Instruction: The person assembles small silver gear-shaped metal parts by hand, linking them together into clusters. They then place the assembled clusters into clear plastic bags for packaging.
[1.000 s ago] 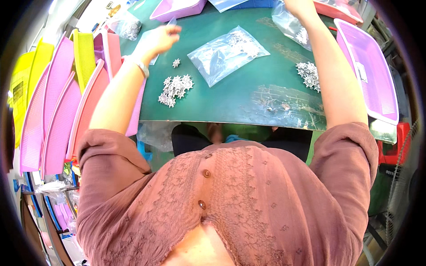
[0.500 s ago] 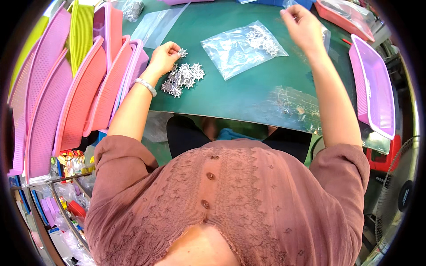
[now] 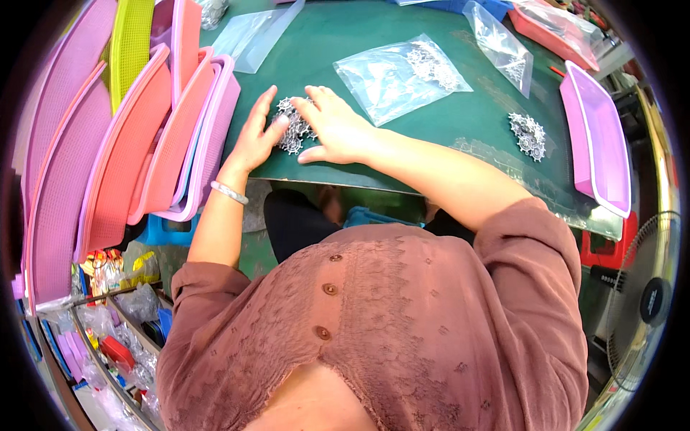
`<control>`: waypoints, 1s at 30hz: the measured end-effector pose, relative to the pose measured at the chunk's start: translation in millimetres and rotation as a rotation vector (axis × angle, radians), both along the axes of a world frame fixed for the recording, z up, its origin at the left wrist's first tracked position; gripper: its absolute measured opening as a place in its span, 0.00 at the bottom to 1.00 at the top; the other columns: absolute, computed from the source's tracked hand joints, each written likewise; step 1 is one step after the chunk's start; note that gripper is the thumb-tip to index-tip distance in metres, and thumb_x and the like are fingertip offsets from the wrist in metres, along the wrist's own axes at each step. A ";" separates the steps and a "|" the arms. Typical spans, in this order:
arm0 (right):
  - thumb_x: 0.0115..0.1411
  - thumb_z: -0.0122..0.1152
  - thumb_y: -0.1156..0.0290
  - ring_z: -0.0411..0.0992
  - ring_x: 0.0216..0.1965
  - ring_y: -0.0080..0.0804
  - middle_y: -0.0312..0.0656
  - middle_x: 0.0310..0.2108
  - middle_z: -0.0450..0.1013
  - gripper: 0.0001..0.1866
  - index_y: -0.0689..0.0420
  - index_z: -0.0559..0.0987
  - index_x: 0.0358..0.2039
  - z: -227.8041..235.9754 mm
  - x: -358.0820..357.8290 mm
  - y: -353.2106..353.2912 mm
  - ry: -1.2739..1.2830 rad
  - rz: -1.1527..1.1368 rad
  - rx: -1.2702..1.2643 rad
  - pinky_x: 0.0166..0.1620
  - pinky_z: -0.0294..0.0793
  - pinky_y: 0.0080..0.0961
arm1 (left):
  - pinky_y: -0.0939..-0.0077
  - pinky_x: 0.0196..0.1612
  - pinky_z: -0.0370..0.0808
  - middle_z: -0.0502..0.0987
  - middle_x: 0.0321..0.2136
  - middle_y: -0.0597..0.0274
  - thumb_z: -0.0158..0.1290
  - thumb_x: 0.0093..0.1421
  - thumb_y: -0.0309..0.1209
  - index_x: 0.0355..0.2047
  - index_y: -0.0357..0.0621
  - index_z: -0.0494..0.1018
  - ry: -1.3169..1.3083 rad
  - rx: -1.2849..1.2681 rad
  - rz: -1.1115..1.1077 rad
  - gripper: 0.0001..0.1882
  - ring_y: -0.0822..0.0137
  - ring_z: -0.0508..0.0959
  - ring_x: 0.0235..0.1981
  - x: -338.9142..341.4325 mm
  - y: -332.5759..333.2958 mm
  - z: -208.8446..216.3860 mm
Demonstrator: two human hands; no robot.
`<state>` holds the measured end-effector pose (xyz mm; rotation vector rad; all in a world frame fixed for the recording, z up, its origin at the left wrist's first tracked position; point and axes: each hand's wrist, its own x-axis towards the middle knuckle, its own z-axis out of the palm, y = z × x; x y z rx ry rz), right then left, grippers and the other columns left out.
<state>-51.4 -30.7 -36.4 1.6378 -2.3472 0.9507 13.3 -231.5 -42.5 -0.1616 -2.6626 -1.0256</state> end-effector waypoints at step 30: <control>0.44 0.52 0.71 0.72 0.32 0.45 0.49 0.28 0.74 0.10 0.57 0.78 0.26 79.6 -190.0 -26.3 0.114 -0.274 -0.012 0.39 0.71 0.36 | 0.54 0.51 0.57 0.66 0.42 0.53 0.58 0.40 0.42 0.43 0.52 0.71 0.079 -0.384 0.111 0.26 0.43 0.59 0.50 -14.3 73.7 24.7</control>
